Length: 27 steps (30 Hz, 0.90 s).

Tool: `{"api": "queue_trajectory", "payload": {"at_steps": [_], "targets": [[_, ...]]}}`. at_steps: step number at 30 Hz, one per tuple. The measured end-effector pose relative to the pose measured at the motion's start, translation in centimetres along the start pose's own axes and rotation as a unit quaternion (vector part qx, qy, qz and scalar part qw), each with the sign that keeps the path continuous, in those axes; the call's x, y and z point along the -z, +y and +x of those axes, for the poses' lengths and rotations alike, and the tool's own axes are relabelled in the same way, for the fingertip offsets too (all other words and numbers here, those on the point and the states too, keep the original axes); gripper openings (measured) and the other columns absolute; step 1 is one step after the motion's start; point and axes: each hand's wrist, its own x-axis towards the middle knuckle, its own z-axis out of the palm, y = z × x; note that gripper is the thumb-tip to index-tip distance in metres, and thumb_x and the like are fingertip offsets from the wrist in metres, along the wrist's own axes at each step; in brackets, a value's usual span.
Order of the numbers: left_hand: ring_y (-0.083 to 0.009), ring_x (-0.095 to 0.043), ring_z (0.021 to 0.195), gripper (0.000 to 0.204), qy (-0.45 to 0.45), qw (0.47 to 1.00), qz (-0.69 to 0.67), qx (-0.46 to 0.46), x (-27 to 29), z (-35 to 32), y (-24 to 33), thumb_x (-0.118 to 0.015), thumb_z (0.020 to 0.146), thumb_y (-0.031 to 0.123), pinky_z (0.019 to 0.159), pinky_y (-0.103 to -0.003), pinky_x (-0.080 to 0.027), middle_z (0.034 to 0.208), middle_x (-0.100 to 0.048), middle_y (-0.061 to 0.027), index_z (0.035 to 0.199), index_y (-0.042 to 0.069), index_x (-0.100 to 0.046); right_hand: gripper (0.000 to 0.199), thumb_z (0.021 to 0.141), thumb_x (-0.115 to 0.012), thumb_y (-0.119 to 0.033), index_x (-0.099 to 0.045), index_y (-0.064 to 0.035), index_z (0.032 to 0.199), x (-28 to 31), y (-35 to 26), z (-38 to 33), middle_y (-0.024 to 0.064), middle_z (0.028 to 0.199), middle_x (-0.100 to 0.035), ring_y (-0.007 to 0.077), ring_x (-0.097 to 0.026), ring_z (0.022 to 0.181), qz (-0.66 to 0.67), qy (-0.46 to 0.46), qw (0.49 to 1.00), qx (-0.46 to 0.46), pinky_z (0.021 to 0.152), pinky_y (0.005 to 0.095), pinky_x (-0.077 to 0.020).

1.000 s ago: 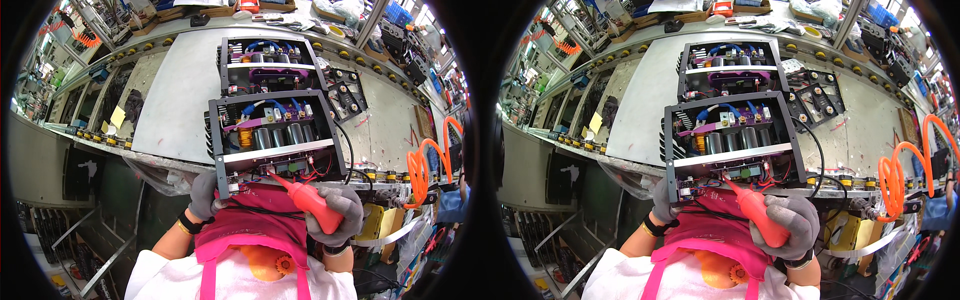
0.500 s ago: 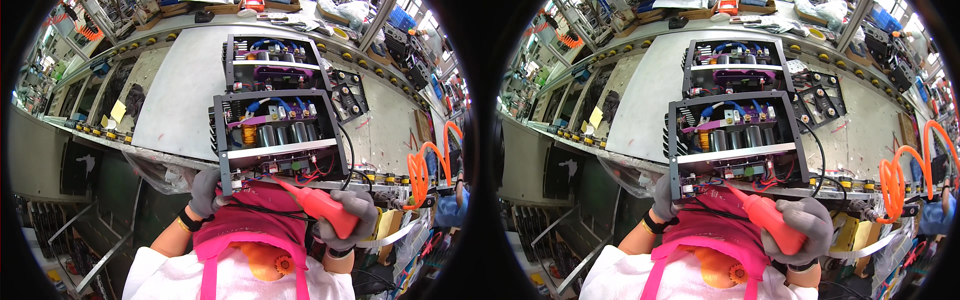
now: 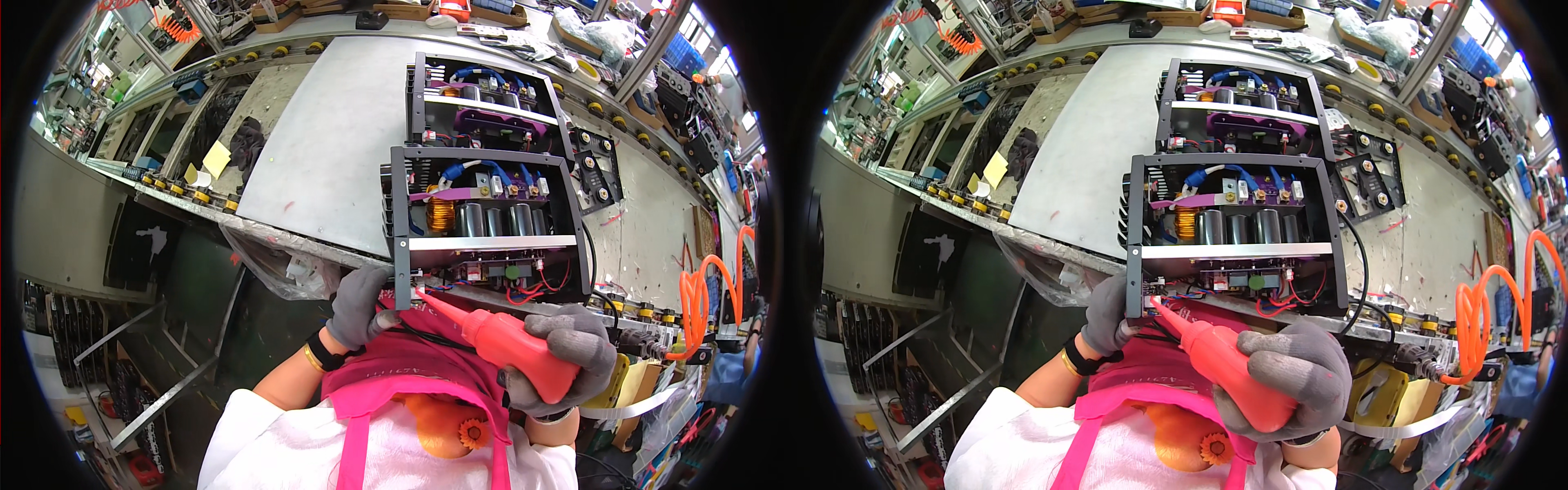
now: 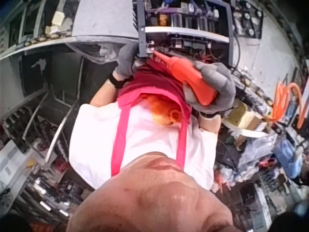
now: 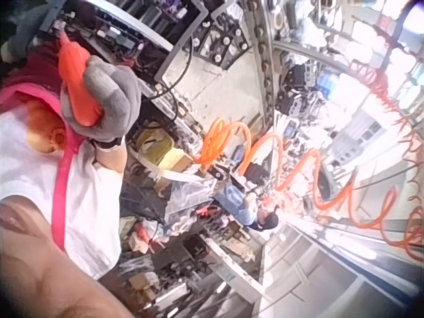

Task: Assembling electronic inverter units by installing circuit boards into chassis, blowing out dust with an air bulb, and applying labels.

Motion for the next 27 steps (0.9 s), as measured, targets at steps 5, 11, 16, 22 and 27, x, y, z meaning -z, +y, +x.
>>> {"api": "queue_trajectory", "payload": {"at_steps": [5, 11, 16, 22, 27], "targets": [[-0.0372, -0.058, 0.08, 0.081, 0.016, 1.0, -0.001, -0.021, -0.2, -0.1, -0.5, -0.044, 0.083, 0.069, 0.071, -0.042, -0.046, 0.092, -0.059, -0.0193, 0.115, -0.005, -0.052, 0.053, 0.057, -0.082, -0.011, -0.054, -0.0127, 0.103, 0.3, -0.3, -0.3, 0.0084, 0.085, -0.064, 0.0187, -0.058, 0.057, -0.005, -0.007, 1.0, -0.001, 0.047, 0.0286, -0.0454], [-0.0337, -0.057, 0.076, 0.078, 0.046, 0.996, 0.038, -0.062, -0.4, 0.4, -0.3, -0.049, 0.082, 0.066, 0.067, -0.042, -0.043, 0.086, -0.058, -0.0166, 0.114, -0.005, -0.053, 0.045, 0.058, -0.082, -0.012, -0.059, -0.0155, 0.097, 0.1, -1.0, -1.0, 0.0064, 0.089, -0.066, 0.0167, -0.058, 0.057, -0.022, 0.003, 1.0, 0.005, 0.045, 0.0276, -0.0418], [-0.0311, -0.057, 0.072, 0.072, 0.036, 0.998, 0.013, -0.047, 0.2, 1.2, 1.1, -0.052, 0.081, 0.064, 0.066, -0.04, -0.042, 0.082, -0.059, -0.0125, 0.109, -0.002, -0.058, 0.052, 0.07, -0.08, -0.035, -0.05, -0.0137, 0.108, 0.3, -1.2, -3.4, 0.0108, 0.095, -0.063, 0.0191, -0.053, 0.061, -0.113, -0.036, 0.975, 0.188, 0.047, 0.0305, -0.038], [-0.0241, -0.061, 0.061, 0.051, 0.038, 0.986, -0.157, 0.037, 1.8, 3.3, 5.3, -0.065, 0.077, 0.043, 0.057, -0.033, -0.046, 0.072, -0.063, -0.0097, 0.101, -0.001, -0.063, 0.066, 0.056, -0.088, -0.015, -0.047, -0.0216, 0.108, 1.0, -0.5, -4.6, 0.0056, 0.103, -0.059, 0.0215, -0.057, 0.073, -0.052, 0.132, 0.987, 0.076, 0.054, 0.0306, -0.0427], [-0.0186, -0.065, 0.068, 0.059, 0.015, 0.969, -0.221, 0.109, 1.8, 3.7, 6.2, -0.063, 0.078, 0.047, 0.063, -0.029, -0.05, 0.079, -0.066, -0.011, 0.107, -0.004, -0.06, 0.054, 0.061, -0.086, -0.019, -0.051, -0.02, 0.101, 1.6, 0.6, -5.4, 0.0047, 0.104, -0.061, 0.0197, -0.057, 0.072, 0.031, 0.108, 0.99, 0.08, 0.055, 0.0289, -0.0443]]}}
